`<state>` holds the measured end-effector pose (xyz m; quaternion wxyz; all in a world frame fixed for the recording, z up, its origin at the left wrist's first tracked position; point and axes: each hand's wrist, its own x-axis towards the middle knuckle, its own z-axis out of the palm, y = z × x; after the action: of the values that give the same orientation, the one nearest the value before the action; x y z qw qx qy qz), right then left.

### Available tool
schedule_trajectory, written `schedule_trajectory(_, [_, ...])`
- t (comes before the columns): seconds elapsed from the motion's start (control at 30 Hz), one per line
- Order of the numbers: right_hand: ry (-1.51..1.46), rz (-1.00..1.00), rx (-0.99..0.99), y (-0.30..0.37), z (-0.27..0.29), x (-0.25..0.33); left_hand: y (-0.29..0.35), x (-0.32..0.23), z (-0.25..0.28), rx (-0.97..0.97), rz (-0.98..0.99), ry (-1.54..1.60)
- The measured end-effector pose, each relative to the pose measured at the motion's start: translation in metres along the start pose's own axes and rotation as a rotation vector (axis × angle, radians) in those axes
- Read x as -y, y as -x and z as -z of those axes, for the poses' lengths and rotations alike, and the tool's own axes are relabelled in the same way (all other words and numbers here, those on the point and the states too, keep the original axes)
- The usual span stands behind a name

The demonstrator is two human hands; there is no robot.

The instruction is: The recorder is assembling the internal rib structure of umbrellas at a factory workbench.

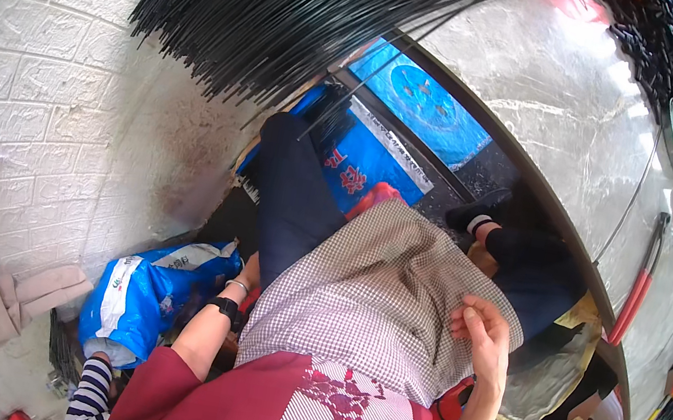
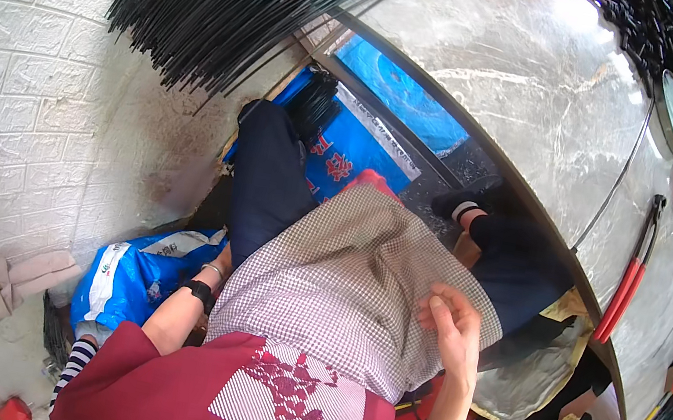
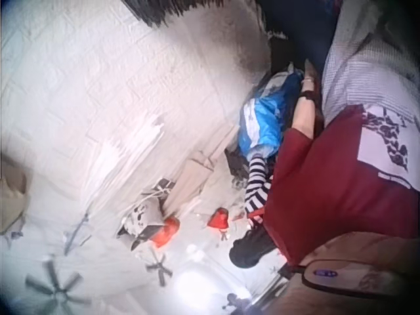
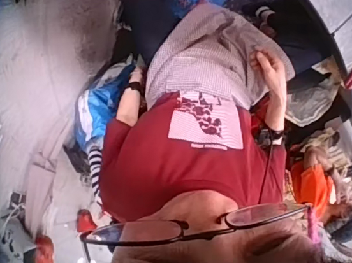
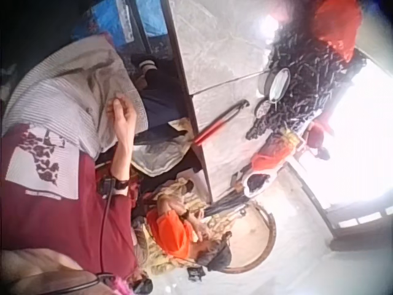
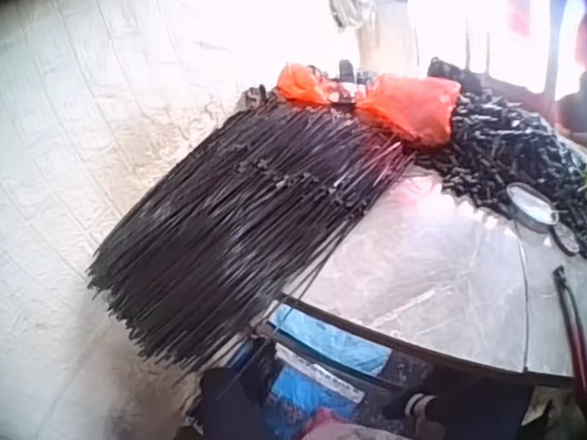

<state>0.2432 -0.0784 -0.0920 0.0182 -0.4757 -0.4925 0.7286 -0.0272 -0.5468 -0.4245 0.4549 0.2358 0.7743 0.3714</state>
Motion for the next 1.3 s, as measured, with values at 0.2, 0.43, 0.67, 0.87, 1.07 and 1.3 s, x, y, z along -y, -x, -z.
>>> schedule_trajectory(0.2, [-0.037,0.012,0.010,0.003,0.005,-0.005,-0.003,-0.059,0.014,-0.095,0.085,-0.294])
schedule_trajectory(0.43, [-0.051,0.092,0.034,0.003,0.011,-0.009,0.009,-0.036,0.019,-0.248,0.468,0.185])
schedule_trajectory(0.67, [0.017,0.100,-0.007,0.000,0.038,0.011,0.000,-0.008,0.008,-0.226,-0.074,-0.564])
schedule_trajectory(0.87, [0.115,0.102,-0.131,-0.005,0.096,0.019,0.055,0.028,-0.050,-0.358,0.073,-0.382])
schedule_trajectory(1.07, [0.105,0.131,-0.239,0.003,0.094,0.021,0.132,0.050,-0.049,-0.288,0.162,-0.358])
schedule_trajectory(1.3, [-0.033,0.179,-0.223,0.004,0.085,0.011,0.144,0.055,-0.020,-0.279,0.309,-0.358])
